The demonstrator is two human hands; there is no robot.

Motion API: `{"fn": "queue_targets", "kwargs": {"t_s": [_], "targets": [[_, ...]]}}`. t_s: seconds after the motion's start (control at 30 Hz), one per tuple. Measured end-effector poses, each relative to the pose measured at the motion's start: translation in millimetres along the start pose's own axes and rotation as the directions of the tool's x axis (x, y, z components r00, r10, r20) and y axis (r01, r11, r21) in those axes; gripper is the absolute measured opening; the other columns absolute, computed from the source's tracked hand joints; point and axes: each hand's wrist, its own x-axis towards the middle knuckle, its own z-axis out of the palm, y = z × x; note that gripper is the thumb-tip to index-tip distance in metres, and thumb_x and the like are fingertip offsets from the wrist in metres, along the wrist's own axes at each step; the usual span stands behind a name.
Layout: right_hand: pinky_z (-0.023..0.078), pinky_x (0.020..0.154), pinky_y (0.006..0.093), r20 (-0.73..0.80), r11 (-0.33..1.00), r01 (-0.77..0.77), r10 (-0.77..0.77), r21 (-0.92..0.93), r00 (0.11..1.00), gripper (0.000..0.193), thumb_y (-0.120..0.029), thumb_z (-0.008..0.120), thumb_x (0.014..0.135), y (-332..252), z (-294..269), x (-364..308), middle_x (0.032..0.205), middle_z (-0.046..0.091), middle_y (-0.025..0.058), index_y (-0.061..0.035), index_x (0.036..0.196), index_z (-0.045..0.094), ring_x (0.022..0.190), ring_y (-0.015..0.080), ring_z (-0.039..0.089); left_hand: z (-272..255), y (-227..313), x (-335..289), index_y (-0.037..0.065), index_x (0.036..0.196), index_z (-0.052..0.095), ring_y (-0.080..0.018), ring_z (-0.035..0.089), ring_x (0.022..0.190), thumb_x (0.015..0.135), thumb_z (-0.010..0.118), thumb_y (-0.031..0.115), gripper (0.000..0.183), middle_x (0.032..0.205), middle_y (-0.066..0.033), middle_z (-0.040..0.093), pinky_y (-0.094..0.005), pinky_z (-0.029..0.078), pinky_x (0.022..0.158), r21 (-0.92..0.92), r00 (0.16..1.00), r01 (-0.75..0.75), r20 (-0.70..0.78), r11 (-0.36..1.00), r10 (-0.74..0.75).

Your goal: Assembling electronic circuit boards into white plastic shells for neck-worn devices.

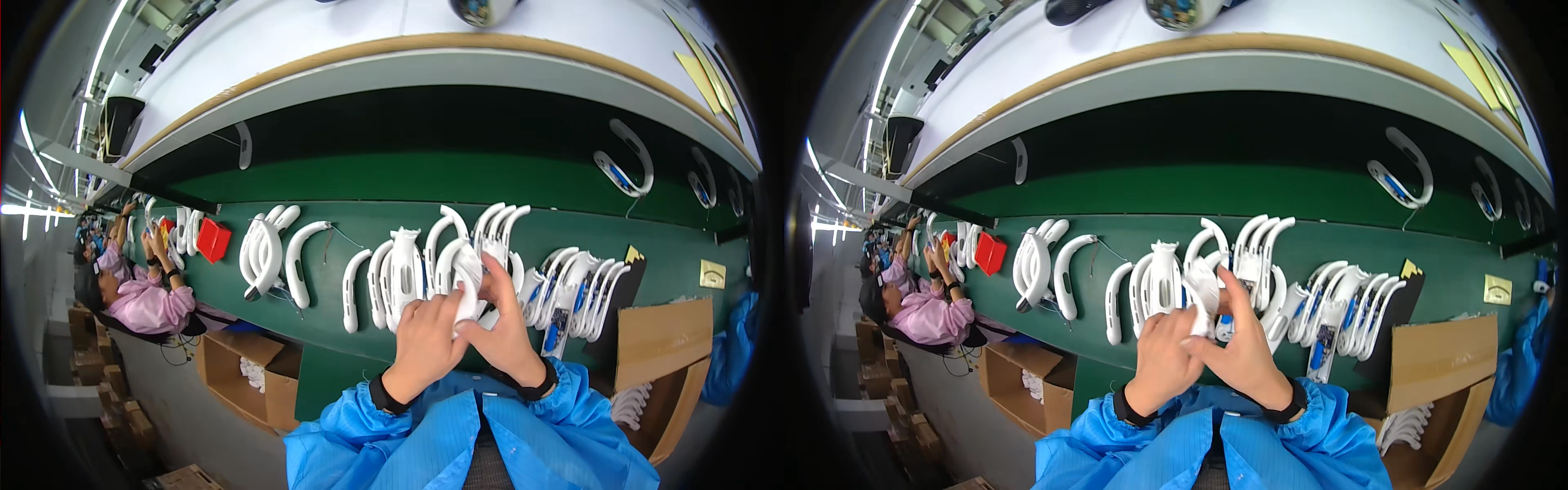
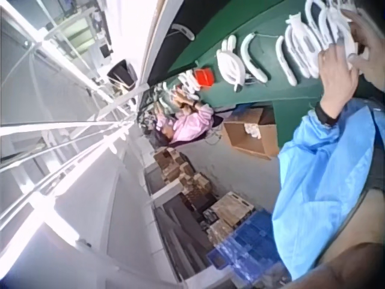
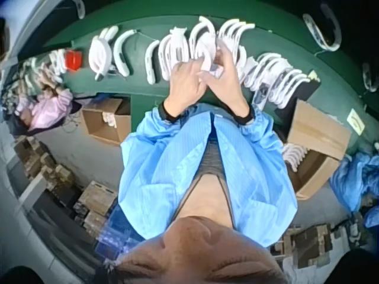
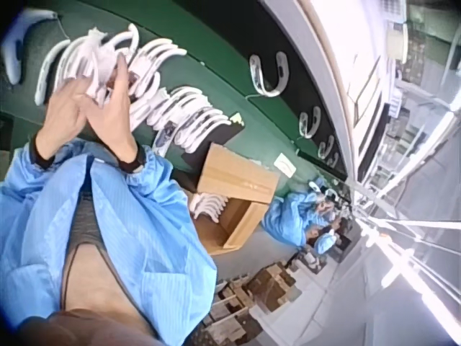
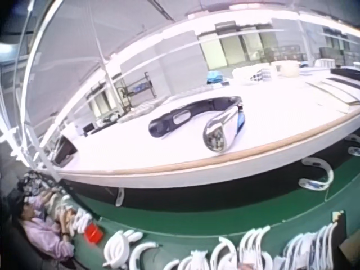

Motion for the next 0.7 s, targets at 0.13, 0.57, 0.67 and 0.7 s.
{"fn": "queue_targets", "kwargs": {"t_s": [0.13, 0.57, 0.67, 0.7], "targets": [[0.046, 0.077, 0.0313, -0.053, 0.989, 0.002, -0.01, -0.149, 0.999, 0.053, -0.006, 0.062, 0.077, 24.1, 5.1, 7.3, 0.097, 0.057, 0.015, 0.0027, 0.123, 0.038, 0.088, 0.0241, 0.058, -17.2, -50.9, 15.7, 0.006, 0.115, 0.05, -0.0312, 0.051, 0.097, 0.073, 0.065, 0.023, 0.048, 0.103, -0.0156, 0.053, -0.041, 0.041, 0.084, -0.185, 0.962, -0.172, 0.18, 0.967, 0.206], [0.048, 0.076, 0.0327, 0.01, 0.87, 0.287, -0.309, -0.4, 0.951, 0.045, -0.008, 0.074, 0.066, 8.0, -7.1, -1.0, 0.096, 0.061, 0.013, -0.0038, 0.105, 0.052, 0.092, 0.0282, 0.058, -30.7, -406.3, 3.7, 0.004, 0.111, 0.049, -0.0358, 0.054, 0.093, 0.067, 0.062, 0.006, 0.046, 0.099, -0.0154, 0.051, -0.0439, 0.047, 0.076, 0.5, 0.872, 0.441, -0.042, 0.745, -0.489], [0.047, 0.073, 0.0328, 0.012, 0.853, 0.32, -0.346, -0.413, 0.938, 0.041, -0.018, 0.071, 0.072, 8.6, -2.5, 2.7, 0.096, 0.061, 0.0124, -0.0034, 0.107, 0.053, 0.088, 0.0262, 0.058, -48.8, -364.0, 17.8, 0.006, 0.109, 0.05, -0.0389, 0.056, 0.087, 0.068, 0.06, 0.006, 0.043, 0.1, -0.0166, 0.051, -0.046, 0.047, 0.074, 0.441, 0.899, 0.404, -0.029, 0.801, -0.437], [0.045, 0.073, 0.0325, -0.002, 0.859, 0.31, -0.34, -0.407, 0.94, 0.039, -0.025, 0.068, 0.078, 10.0, 0.6, 2.1, 0.096, 0.061, 0.0121, -0.0034, 0.107, 0.052, 0.086, 0.0243, 0.057, -56.9, -346.9, 23.4, 0.007, 0.109, 0.05, -0.0399, 0.056, 0.085, 0.068, 0.059, 0.005, 0.042, 0.1, -0.0167, 0.05, -0.0467, 0.047, 0.073, 0.426, 0.92, 0.362, -0.022, 0.829, -0.391]]}}
